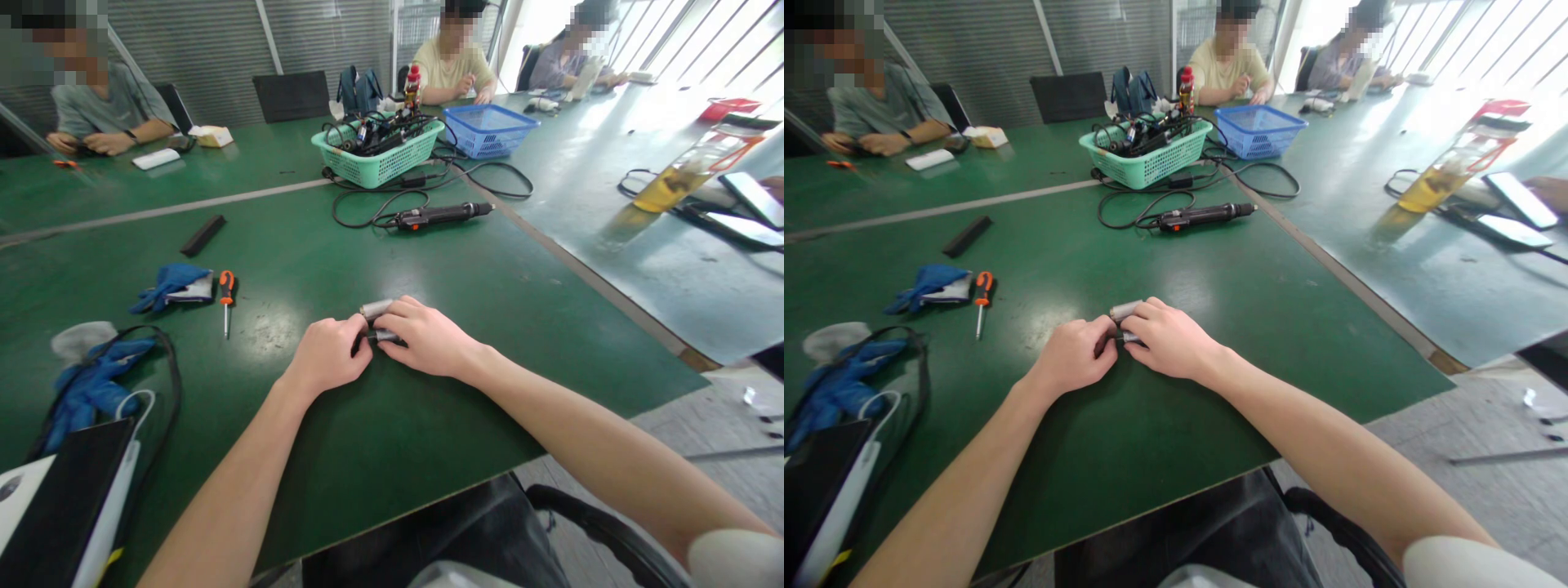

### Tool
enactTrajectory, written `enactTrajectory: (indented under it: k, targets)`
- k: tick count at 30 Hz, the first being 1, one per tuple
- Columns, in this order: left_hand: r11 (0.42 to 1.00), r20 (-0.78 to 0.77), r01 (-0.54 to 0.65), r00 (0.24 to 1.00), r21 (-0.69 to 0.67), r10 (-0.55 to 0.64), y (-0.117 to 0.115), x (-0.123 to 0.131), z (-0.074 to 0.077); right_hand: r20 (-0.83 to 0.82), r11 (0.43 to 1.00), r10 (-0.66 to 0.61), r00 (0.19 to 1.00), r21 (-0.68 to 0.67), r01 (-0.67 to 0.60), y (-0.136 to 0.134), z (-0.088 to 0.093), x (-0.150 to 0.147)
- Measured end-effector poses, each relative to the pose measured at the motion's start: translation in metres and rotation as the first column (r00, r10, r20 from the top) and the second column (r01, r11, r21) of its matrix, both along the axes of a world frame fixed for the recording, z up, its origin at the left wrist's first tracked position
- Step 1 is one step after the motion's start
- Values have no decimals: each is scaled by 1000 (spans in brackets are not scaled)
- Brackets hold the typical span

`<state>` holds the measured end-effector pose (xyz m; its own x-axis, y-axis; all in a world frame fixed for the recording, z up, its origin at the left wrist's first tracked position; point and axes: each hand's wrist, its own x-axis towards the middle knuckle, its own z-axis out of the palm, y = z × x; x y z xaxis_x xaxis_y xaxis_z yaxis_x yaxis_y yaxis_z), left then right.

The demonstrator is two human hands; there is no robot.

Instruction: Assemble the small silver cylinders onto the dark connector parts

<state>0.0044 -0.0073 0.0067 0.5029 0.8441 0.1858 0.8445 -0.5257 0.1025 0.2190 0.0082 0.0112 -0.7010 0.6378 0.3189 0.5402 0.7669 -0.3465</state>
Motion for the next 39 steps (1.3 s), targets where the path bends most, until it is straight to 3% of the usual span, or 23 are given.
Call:
enactTrajectory:
  k: [16,26,39]
  targets:
    - [1000,6,5,1000,-10,-5,0,0,0,20,1000,-10,1000,-8,10,0,1,0]
    - [1000,5,13,1000,-4,-13,-1,0,1,34,998,2,999,58,-4,-1,0,0]
    - [998,-1,12,1000,-57,-12,0,1,-1,201,985,21,979,163,-54,-12,6,1]
